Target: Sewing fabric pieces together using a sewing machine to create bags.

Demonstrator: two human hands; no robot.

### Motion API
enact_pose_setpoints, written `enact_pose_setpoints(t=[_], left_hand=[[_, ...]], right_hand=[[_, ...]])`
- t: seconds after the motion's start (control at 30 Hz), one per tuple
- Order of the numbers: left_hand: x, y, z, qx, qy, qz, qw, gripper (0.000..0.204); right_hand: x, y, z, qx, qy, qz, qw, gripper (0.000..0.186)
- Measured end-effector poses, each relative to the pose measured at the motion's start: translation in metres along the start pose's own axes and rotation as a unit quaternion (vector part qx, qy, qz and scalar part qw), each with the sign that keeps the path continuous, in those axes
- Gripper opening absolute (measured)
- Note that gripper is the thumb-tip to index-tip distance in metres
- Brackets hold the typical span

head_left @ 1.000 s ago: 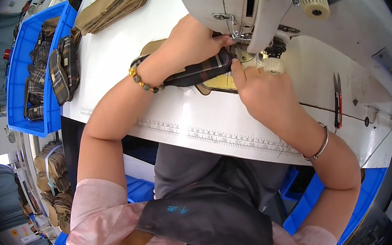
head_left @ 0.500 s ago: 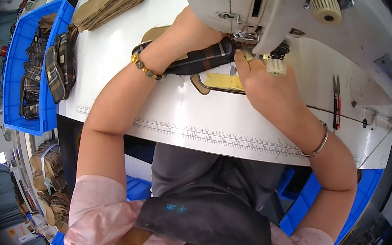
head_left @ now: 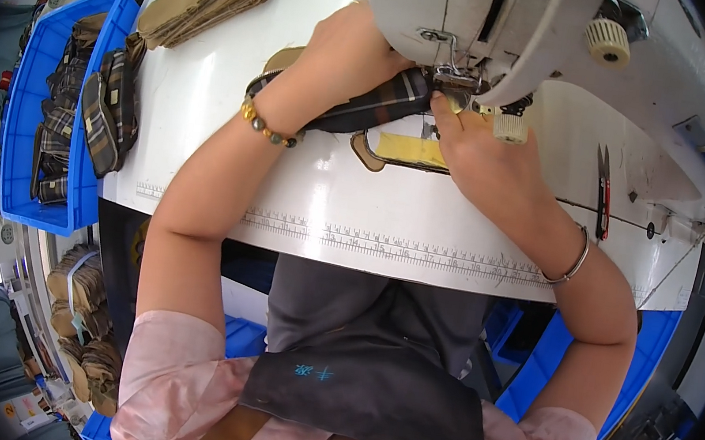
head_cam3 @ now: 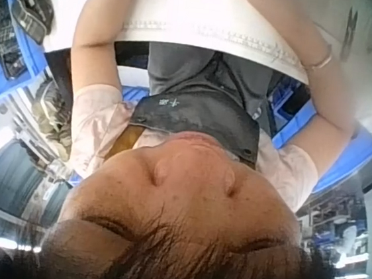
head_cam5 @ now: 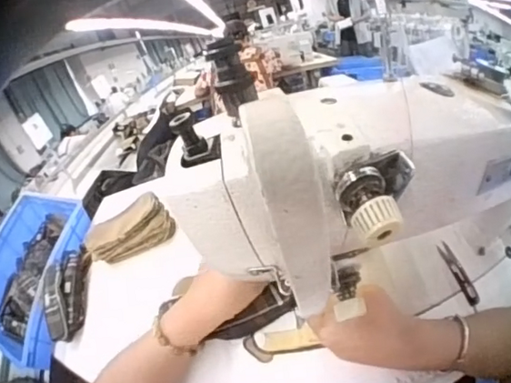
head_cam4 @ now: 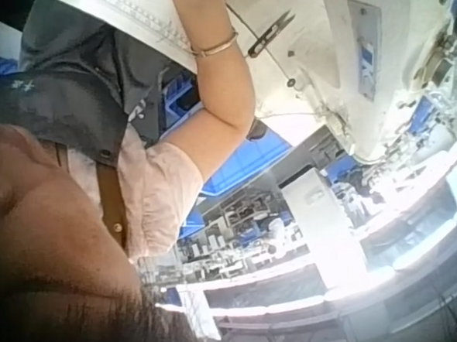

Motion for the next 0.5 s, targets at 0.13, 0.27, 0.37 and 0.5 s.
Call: enact_pose_setpoints(t=[0.13,0.27,0.37,0.5], left_hand=[[-0.038,-0.035,-0.028,-0.068,0.212,0.116,0.968,0.027],[-0.056,-0.059,-0.020,-0.064,0.051,0.226,0.971,0.026],[-0.056,-0.055,-0.009,-0.032,0.074,0.236,0.968,0.028],[-0.049,-0.050,-0.006,-0.036,0.029,0.209,0.977,0.025]], right_hand=[[-0.004,0.000,-0.004,-0.027,0.018,0.002,0.999,0.051],[-0.006,0.001,-0.008,-0.048,0.037,0.015,0.998,0.036],[-0.009,0.001,-0.008,-0.042,0.058,0.011,0.997,0.023],[-0.011,-0.002,-0.014,-0.020,0.089,0.012,0.996,0.015]])
Point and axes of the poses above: each hand's wrist, its own y-axis towards the middle knuckle, its own z-axis out of the palm, x = y × z, the point moved 8 cm from there along y, towards the middle knuckle, and after that the axes turned 8 degrees about -y, right-handed, at the moved point
